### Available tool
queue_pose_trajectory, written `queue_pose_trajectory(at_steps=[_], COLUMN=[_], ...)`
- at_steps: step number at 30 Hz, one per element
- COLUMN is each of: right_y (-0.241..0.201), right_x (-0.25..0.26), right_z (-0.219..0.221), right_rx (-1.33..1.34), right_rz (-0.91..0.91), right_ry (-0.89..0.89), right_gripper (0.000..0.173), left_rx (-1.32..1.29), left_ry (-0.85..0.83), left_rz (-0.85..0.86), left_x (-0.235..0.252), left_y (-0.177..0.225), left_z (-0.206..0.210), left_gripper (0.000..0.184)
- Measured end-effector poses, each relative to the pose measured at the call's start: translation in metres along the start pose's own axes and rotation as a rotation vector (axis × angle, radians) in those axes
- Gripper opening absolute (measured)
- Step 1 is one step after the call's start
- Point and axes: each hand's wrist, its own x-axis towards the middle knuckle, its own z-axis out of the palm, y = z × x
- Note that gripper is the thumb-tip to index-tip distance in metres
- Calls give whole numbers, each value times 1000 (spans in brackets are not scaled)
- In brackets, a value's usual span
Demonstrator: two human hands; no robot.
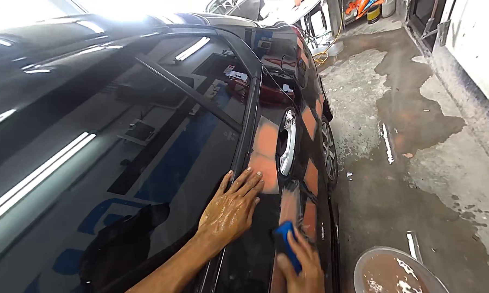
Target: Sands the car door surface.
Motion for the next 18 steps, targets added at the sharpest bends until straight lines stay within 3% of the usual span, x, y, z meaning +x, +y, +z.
queue_pose_trajectory(at_steps=[4, 6, 9, 11, 16, 18], right_y=[25, 25, 14, 18, 28, 26], right_x=[113, 96, -18, -48, 86, 73], right_z=[5, 6, 3, -1, 10, 7], right_rx=[-56, -91, -99, -39, -128, -166], right_rz=[112, 79, -91, -81, 33, 41], right_ry=[45, 56, 19, -36, 93, 74], right_gripper=[43, 43, 45, 46, 41, 43], left_rx=[21, 22, 14, 17, 19, 11], left_ry=[-30, -34, -11, -9, -17, -22], left_rz=[6, 7, 7, 5, 9, 10], left_x=[-1, -2, -2, -1, 0, -2], left_y=[-1, 1, 0, 0, -1, 1], left_z=[1, 0, -1, 0, -1, 0], left_gripper=[50, 50, 50, 50, 49, 50])
